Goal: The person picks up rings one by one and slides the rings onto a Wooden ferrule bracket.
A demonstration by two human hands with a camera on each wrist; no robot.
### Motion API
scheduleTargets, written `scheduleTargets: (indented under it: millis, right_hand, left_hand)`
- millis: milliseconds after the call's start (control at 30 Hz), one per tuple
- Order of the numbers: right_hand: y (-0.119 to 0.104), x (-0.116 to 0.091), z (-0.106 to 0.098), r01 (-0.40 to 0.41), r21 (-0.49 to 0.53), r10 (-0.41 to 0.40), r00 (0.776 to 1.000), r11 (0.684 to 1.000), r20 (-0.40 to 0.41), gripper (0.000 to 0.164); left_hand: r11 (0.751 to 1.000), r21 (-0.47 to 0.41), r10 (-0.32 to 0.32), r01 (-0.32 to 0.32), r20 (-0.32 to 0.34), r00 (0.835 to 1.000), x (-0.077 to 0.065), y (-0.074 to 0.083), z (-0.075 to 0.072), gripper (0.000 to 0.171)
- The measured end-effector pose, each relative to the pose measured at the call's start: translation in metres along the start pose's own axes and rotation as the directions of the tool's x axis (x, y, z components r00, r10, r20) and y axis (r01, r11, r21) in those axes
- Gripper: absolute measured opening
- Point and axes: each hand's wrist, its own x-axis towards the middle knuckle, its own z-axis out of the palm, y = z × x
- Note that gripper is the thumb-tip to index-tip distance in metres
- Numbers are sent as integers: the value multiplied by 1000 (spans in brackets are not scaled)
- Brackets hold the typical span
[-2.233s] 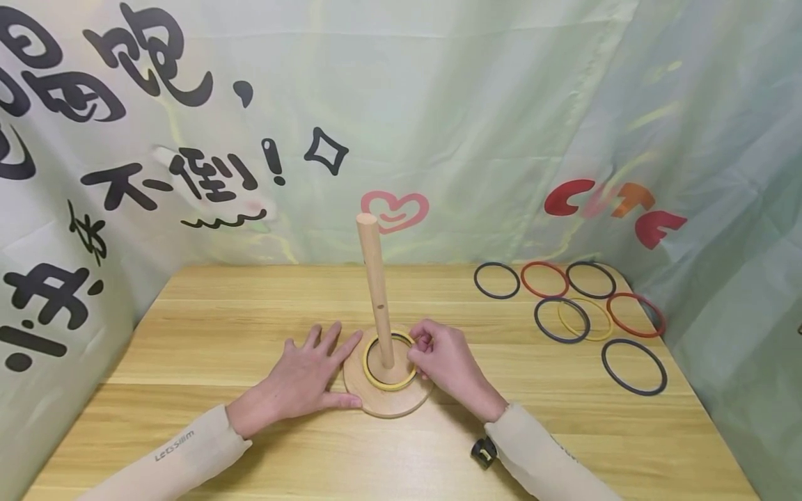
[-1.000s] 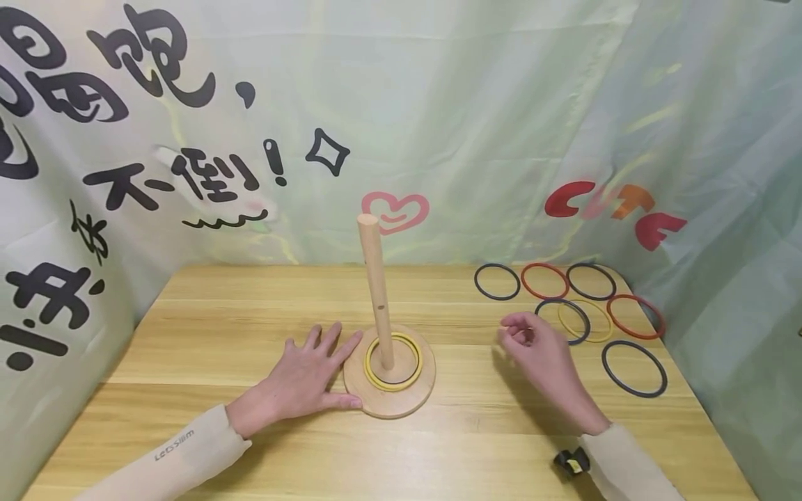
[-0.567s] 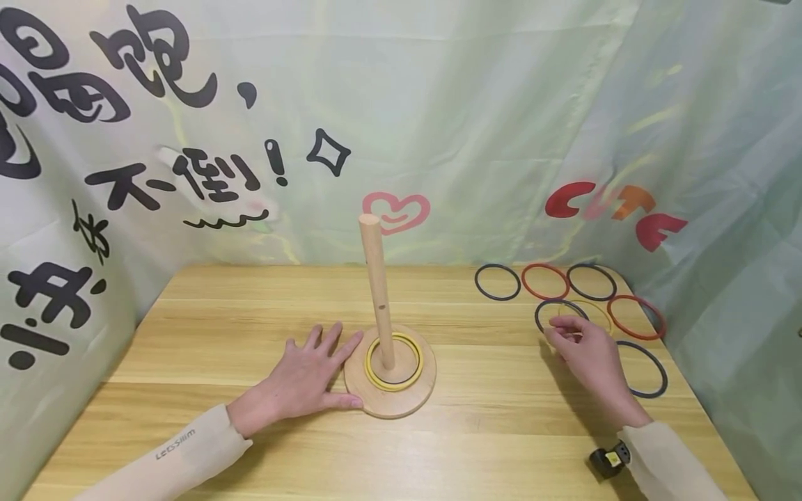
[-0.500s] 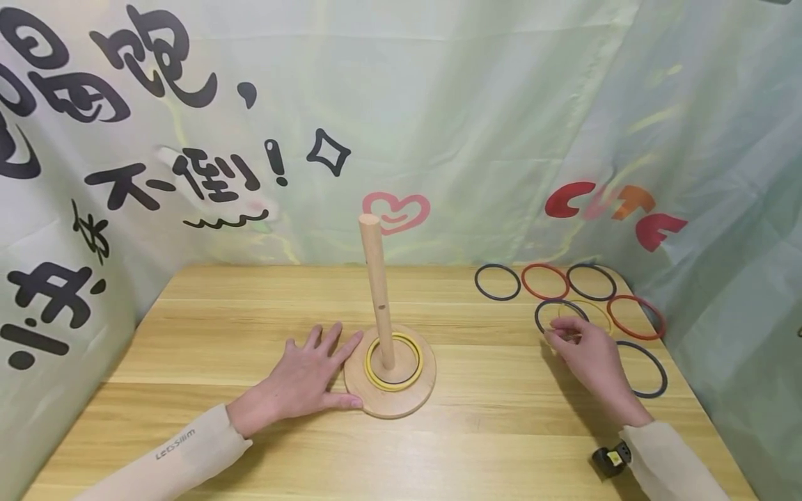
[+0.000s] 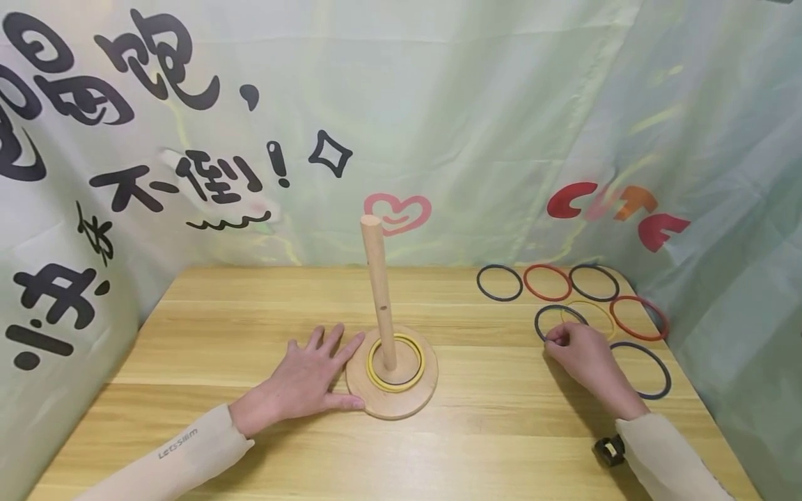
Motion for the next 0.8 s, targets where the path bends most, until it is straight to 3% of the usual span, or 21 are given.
scheduleTargets:
  millis: [233, 433, 800]
  right_hand:
    - [-9, -6, 6, 98, -23, -98, 995, 995, -3, 7]
    - [-30, -19, 9, 188, -4, -188, 981, 982, -51, 10]
    - [-74, -38, 7, 416, 36, -403, 896, 909, -185, 25]
  left_hand:
    - [1000, -3, -2, 2, 2, 1000, 0, -1, 0, 119]
    - [1000, -7, 1, -1, 2, 1000, 0, 0, 1, 119]
    - [1000, -18, -8, 8, 13, 1000, 0, 0, 2, 120]
